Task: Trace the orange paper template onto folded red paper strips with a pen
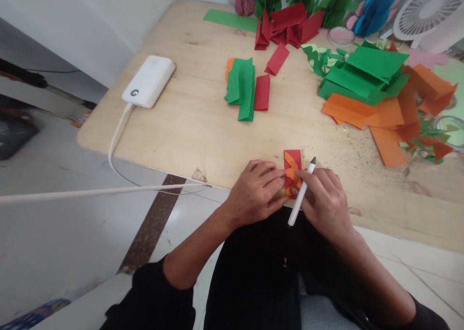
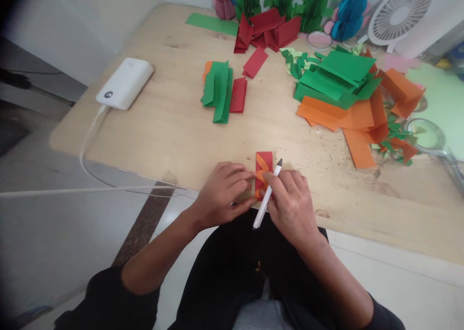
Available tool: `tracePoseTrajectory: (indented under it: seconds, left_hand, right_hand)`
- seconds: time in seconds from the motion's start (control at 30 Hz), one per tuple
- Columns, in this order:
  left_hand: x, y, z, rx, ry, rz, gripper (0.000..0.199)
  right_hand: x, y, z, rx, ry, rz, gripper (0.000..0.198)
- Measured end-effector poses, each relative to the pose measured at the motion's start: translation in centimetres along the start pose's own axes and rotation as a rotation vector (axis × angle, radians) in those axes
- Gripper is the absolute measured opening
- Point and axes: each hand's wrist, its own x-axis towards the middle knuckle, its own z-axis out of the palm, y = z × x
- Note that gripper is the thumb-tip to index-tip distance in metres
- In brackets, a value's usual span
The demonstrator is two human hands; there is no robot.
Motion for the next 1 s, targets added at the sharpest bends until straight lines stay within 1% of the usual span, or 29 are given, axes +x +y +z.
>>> tracePoseTrajectory:
  seconds: [0.33,0.5,0.73,0.83,1.0]
  left_hand:
    - [0.08,0.17,-0.15,0.005,0.011,0.016,0.013]
    - [0.35,0.39,-0.18,0.028,0.011,0.0,0.011]
    - [0.6,0.57,0.01,0.059,0.021,-0.01,0.015]
    - [0.56,0.64,0.04,0.072,-0.008,-0.027,0.02]
    - [0.64,0.65,-0.14,0.082,-0.116,-0.048,0.029]
  right_hand:
    - [-0.22,0.04,0.03,0.01,-0.026,0.008,0.028]
    - [-0.28,0.13,0.07,0.012,-0.001,-0.024,0.029]
    - [-0.38,0.27,0.14,0.021,-0.006,-0.031,0.035]
    - [-0.48,0.38,0.27,0.028,-0.006,-0.025,0.034]
    - [-0.49,0.35,0.33,0.04,-0.003,-0.02,0.031]
